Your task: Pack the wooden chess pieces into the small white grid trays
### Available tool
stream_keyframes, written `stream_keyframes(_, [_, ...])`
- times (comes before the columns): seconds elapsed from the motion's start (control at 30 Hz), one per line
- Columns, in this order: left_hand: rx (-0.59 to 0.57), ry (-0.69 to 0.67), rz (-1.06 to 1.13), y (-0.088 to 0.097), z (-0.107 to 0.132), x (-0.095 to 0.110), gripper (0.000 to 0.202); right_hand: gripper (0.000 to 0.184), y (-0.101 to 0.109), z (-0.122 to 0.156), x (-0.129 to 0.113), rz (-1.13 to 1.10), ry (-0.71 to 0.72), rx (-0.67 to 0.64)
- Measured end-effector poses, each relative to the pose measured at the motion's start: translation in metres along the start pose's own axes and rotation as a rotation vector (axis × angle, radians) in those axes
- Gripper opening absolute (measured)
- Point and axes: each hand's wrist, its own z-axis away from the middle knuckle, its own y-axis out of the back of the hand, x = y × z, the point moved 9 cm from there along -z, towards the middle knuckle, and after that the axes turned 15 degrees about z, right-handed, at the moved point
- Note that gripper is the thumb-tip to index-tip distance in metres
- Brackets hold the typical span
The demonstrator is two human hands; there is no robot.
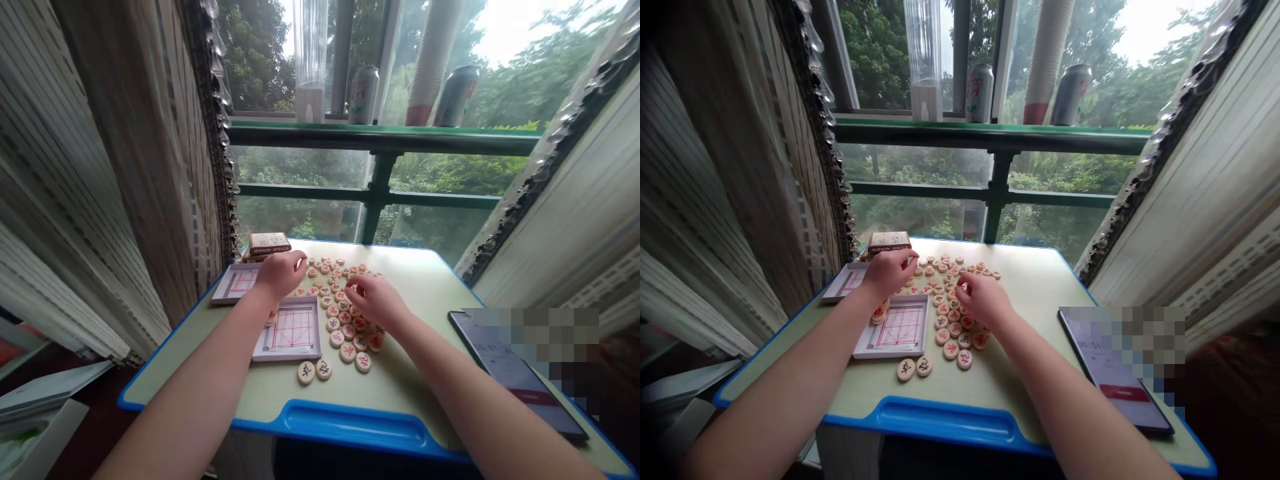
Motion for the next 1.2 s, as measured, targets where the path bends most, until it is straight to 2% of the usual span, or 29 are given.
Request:
stream_keyframes(0.13, [-0.022, 0.009, -0.019, 0.004, 0.000, -0.001, 0.028, 0.024, -0.008, -0.001, -0.005, 0.132, 0.070, -0.054])
stream_keyframes(0.37, [-0.101, 0.049, -0.055, -0.005, 0.002, -0.005, 0.029, 0.026, -0.008, -0.007, 0.021, 0.171, 0.003, -0.091])
stream_keyframes(0.47, [-0.113, 0.076, -0.053, -0.010, 0.003, -0.011, 0.030, 0.024, -0.005, -0.005, 0.018, 0.021, 0.011, -0.144])
stream_keyframes(0.53, [-0.111, 0.108, -0.059, -0.011, 0.003, -0.019, 0.030, 0.023, -0.003, 0.001, 0.005, -0.145, 0.080, -0.228])
stream_keyframes(0.6, [-0.101, 0.144, -0.060, -0.010, 0.003, -0.029, 0.030, 0.021, 0.003, 0.007, -0.008, -0.198, 0.139, -0.281])
stream_keyframes(0.7, [-0.107, 0.182, -0.046, -0.010, 0.003, -0.037, 0.030, 0.018, 0.008, 0.013, -0.017, -0.055, 0.194, -0.304])
stream_keyframes(0.8, [-0.115, 0.170, -0.054, -0.010, 0.002, -0.035, 0.030, 0.023, 0.000, 0.016, -0.009, 0.095, 0.171, -0.394])
stream_keyframes(0.97, [-0.105, 0.140, -0.066, -0.009, 0.002, -0.028, 0.031, 0.022, -0.012, 0.016, 0.005, 0.117, 0.149, -0.482])
stream_keyframes(1.2, [-0.072, 0.147, -0.054, -0.007, 0.002, -0.033, 0.030, 0.019, -0.013, 0.015, 0.005, 0.172, 0.140, -0.478])
